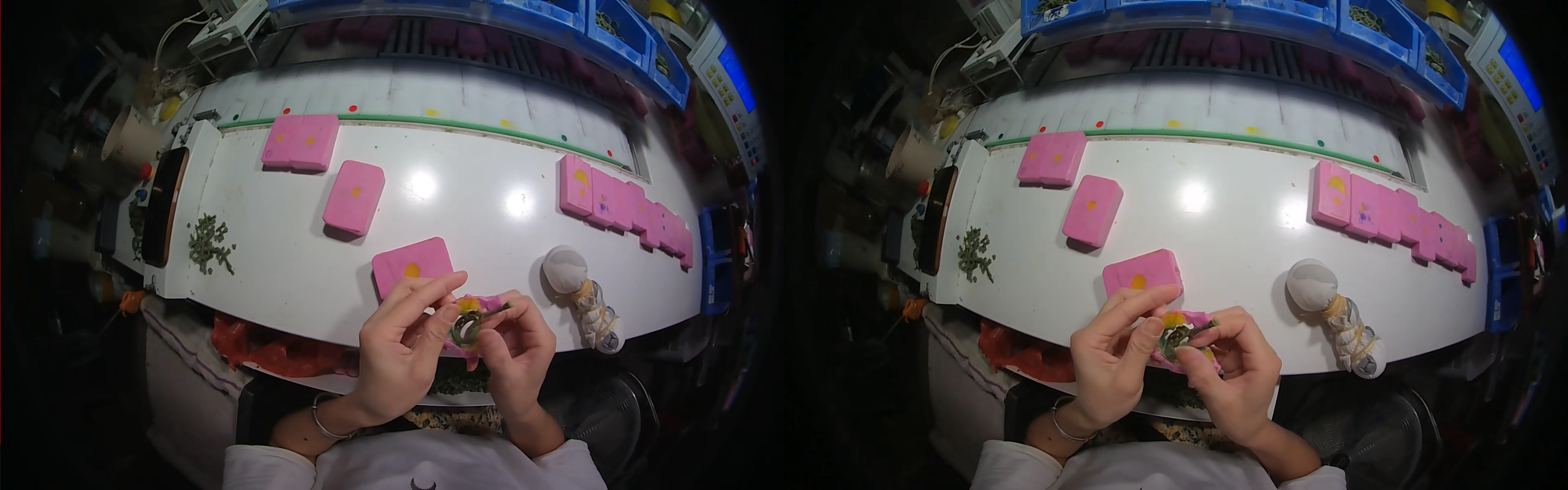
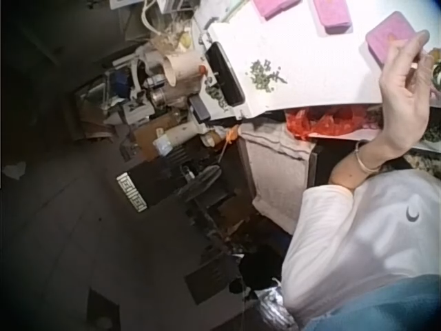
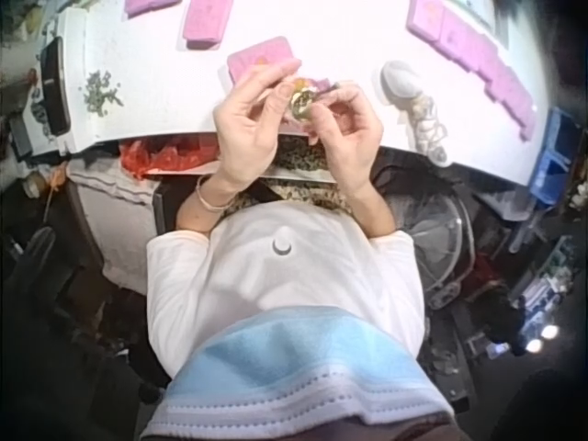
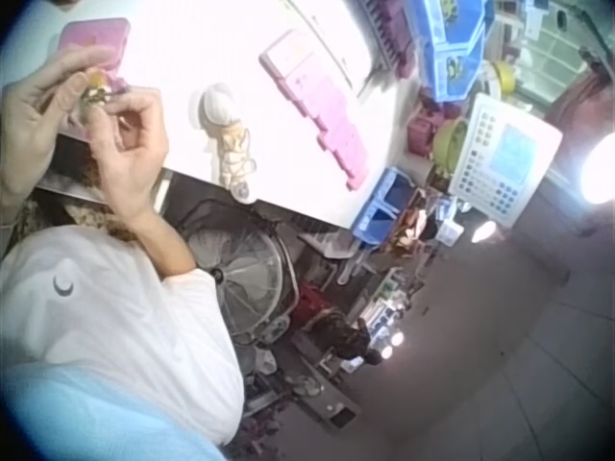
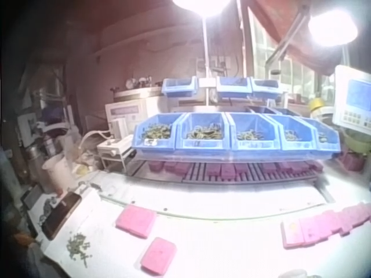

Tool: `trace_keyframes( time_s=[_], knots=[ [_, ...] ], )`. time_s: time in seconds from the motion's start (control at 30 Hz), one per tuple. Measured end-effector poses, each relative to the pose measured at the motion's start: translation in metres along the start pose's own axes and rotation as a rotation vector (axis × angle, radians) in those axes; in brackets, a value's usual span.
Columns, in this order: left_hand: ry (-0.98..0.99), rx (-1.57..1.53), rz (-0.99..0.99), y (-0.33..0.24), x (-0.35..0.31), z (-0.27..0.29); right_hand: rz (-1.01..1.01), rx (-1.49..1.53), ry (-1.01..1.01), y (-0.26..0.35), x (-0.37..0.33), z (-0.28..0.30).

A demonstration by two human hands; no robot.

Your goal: The recorder is assembling botanical elements into pink wax molds at a workstation.

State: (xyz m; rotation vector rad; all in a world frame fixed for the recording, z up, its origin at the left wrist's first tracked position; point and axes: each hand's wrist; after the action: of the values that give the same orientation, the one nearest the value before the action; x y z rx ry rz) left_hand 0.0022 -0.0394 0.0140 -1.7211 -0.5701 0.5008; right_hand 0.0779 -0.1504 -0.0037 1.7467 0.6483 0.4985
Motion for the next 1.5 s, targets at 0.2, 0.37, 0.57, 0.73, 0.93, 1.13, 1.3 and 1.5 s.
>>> trace_keyframes(
  time_s=[0.2,0.37,0.57,0.73,0.93,1.13,1.3,1.5],
  knots=[
    [0.009,0.226,-0.151,-0.001,-0.001,-0.002,-0.206,0.021,-0.029,0.013,0.004,0.001],
    [-0.013,0.267,-0.194,0.003,-0.001,-0.004,-0.209,0.031,-0.032,0.012,0.005,0.002],
    [-0.042,0.251,-0.21,0.008,-0.004,-0.008,-0.162,0.043,-0.089,0.005,0.0,0.002],
    [-0.034,0.275,-0.241,0.013,-0.007,-0.011,-0.069,0.037,-0.175,-0.004,-0.002,0.0],
    [-0.118,0.248,-0.351,0.016,-0.01,-0.011,-0.099,0.044,-0.139,-0.004,-0.005,-0.001],
    [-0.079,0.351,-0.451,0.021,-0.015,-0.01,-0.105,0.021,-0.153,-0.003,-0.002,-0.002],
    [-0.069,0.404,-0.524,0.022,-0.014,-0.01,-0.164,0.085,-0.142,-0.01,-0.001,0.001],
    [-0.021,0.453,-0.602,0.027,-0.016,-0.01,-0.199,0.13,-0.194,-0.011,0.002,-0.001]
  ],
)
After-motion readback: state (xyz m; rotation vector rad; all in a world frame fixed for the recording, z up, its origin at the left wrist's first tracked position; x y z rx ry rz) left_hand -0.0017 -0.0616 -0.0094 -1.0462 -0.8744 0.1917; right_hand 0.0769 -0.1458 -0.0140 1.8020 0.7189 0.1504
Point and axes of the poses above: each hand's wrist, its own x-axis towards the middle knuckle, its own z-axis out of the back of the hand, y = z × x, and after that the axes turned 6 degrees about -x, right-handed
